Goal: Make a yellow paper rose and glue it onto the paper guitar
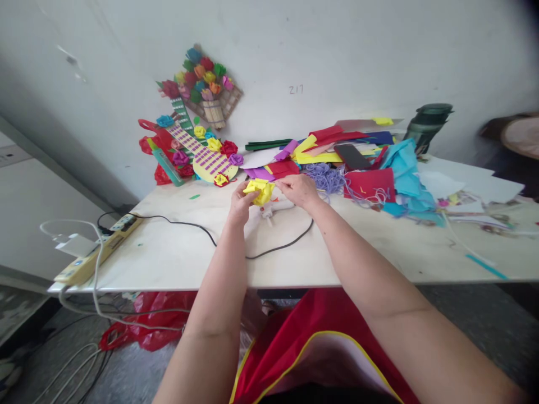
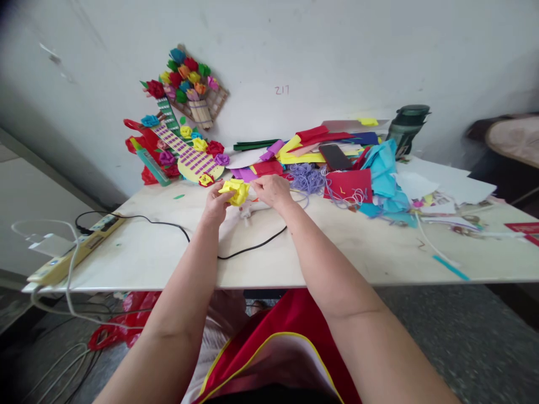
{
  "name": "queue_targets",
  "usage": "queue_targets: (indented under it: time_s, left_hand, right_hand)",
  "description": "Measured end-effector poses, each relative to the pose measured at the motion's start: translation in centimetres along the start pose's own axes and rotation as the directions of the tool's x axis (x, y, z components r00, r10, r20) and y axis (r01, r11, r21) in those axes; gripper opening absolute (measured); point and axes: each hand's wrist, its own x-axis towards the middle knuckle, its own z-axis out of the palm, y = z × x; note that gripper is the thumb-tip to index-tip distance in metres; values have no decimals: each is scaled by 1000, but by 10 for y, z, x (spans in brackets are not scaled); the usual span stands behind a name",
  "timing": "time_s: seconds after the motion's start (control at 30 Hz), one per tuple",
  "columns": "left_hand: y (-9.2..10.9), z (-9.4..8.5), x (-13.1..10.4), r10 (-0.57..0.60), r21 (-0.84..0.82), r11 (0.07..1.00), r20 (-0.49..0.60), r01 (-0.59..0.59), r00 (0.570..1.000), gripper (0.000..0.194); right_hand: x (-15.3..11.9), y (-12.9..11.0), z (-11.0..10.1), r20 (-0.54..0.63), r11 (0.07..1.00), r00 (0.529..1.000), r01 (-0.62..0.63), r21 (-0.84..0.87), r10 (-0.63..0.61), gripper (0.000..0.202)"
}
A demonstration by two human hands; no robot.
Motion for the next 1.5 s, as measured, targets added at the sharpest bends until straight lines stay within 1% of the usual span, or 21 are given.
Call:
queue_targets:
  time_s: [0.13, 0.3, 0.37, 0.5, 0.77, 0.97, 1.1, 1.23, 1.5]
  left_hand:
    - [-1, -2, 1, 12, 6, 1000, 12, -12, 1000, 45]
    - [2, -2, -2, 21, 13, 1000, 57, -22, 998, 60]
    - [3, -3, -3, 15, 8, 1000, 69, -16, 998, 61]
    - [3, -4, -2, 13, -5, 1000, 78, -13, 997, 56]
    - [8, -4, -3, 56, -2, 998, -12, -56, 998, 46]
    - [11, -4, -4, 63, -41, 997, -70, -66, 996, 46]
    - [11, -6, -3, 85, -52, 995, -72, -89, 994, 44]
    - [11, -7, -3, 73, -43, 996, -71, -76, 995, 44]
    - [10, -6, -4, 102, -15, 995, -30, -103, 994, 43]
  right_hand:
    - [-1, 1, -2, 4, 1000, 1000, 23, -13, -23, 38]
    - [-2, -1, -4, 16, 999, 999, 38, -25, -38, 35]
    - [-2, -1, -5, 21, 998, 999, 47, -37, -46, 36]
    - [-4, -2, -5, 21, 997, 998, 63, -52, -61, 36]
    - [-4, -1, -6, -17, 995, 996, 87, -42, -88, 36]
    - [-3, 7, -5, -73, 994, 992, 106, -12, -107, 34]
    - [-2, 10, -8, -80, 992, 990, 120, 24, -118, 33]
    - [-2, 13, -11, -79, 989, 988, 138, 53, -134, 32]
    - [-1, 14, -17, -71, 993, 990, 122, 2, -122, 30]
